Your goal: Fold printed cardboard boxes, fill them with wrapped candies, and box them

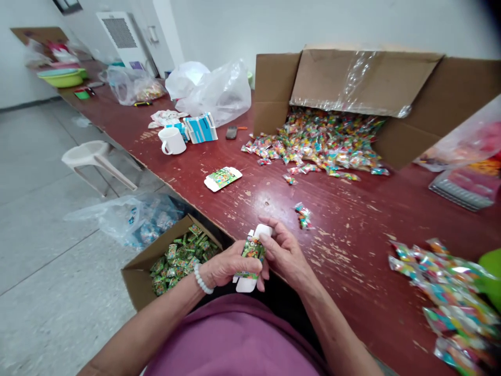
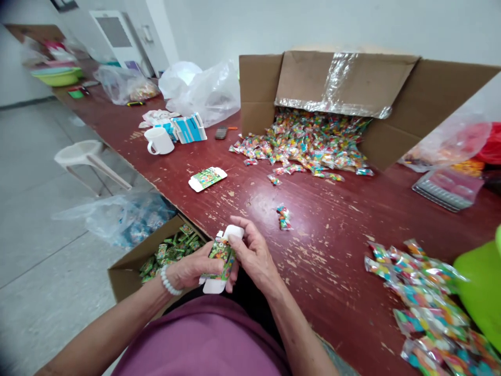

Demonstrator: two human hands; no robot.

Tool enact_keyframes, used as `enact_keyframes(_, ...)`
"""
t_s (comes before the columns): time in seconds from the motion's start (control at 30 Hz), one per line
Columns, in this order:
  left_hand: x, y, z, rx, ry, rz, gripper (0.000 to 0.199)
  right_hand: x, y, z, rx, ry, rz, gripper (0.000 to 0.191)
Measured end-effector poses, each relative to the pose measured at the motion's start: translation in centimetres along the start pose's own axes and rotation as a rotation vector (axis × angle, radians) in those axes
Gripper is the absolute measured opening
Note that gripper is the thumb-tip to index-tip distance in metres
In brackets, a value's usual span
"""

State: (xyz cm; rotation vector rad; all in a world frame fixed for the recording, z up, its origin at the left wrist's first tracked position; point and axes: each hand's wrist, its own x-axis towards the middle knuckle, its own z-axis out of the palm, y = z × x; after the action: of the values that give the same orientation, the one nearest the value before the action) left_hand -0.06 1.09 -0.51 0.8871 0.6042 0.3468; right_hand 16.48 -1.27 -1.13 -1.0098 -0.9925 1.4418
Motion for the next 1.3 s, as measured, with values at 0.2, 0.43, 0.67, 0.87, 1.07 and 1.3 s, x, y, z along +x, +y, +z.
enact_keyframes(0.2, -0.1, 0.7, 1.1, 0.013, 0.167, 0.08, 0.048, -0.2, -0.2, 0.0, 0.04, -0.021, -0.023, 0.057)
enact_keyframes(0.43, 0.2, 0.4, 1.2, 0.064, 0.399, 0.127, 0.038, -0.5, 0.5, 0.3, 0.062, -0.053, 0.048, 0.038)
enact_keyframes(0.67, 0.6, 0.3, 1.4, 0.128, 0.487, 0.322, 0.041, 0.2, 0.1, -0.3, -0.146, 0.181, -0.052, 0.027)
enact_keyframes(0.87, 0.0, -0.1, 2.0, 0.297, 0.664, 0.426, 0.061, 0.5, 0.3, -0.1, 0.023, 0.286, -0.075, 0.043)
enact_keyframes(1.07, 0.5, -0.4, 1.2, 0.244, 0.583, 0.391, 0.042, 0.2, 1.7, -0.2, -0.032, 0.263, -0.128, 0.025)
enact_keyframes(1.3, 0.4, 0.5, 0.7, 0.297, 0.475, 0.346, 0.023, 0.7, 0.5, -1.8, 0.05, 0.156, 0.057, 0.028)
